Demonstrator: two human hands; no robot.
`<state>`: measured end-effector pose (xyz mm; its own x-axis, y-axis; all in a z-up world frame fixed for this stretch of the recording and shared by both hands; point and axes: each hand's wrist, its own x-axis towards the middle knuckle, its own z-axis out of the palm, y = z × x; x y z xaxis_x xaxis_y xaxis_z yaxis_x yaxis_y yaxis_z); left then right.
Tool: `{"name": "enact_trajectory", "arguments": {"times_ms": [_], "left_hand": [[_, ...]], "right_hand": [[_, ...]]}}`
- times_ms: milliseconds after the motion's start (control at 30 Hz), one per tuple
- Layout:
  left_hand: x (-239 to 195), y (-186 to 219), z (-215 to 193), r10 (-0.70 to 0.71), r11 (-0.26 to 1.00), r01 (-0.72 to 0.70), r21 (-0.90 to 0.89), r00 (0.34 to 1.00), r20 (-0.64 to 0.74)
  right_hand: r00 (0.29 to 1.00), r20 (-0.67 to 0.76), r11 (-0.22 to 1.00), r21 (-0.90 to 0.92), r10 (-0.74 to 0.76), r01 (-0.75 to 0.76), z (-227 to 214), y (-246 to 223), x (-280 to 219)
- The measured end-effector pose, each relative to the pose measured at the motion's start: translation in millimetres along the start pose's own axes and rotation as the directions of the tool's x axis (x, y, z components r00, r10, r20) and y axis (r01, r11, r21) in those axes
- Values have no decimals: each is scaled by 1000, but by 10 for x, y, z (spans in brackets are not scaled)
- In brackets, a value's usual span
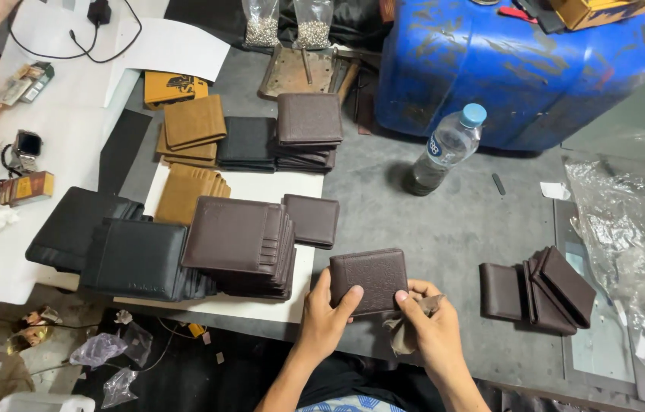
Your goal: Cleaning and inspecting leather wallets with a cloth and stacking them neatly on a workbench.
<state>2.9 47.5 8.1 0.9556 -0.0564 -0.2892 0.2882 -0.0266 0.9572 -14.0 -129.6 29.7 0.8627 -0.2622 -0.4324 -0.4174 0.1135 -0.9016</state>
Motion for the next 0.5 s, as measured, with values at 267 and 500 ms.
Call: {"name": "enact_trajectory", "arguments": {"times_ms": [267,500], "left_hand": [[114,89,-51,-9,998,10,-68,1000,19],[193,323,-23,-64,997,47,57,940,335]], "right_hand": [[998,-59,988,146,-37,45,-88,60,312],[989,146,997,-73,-28,39,-84,-262,325]]}}
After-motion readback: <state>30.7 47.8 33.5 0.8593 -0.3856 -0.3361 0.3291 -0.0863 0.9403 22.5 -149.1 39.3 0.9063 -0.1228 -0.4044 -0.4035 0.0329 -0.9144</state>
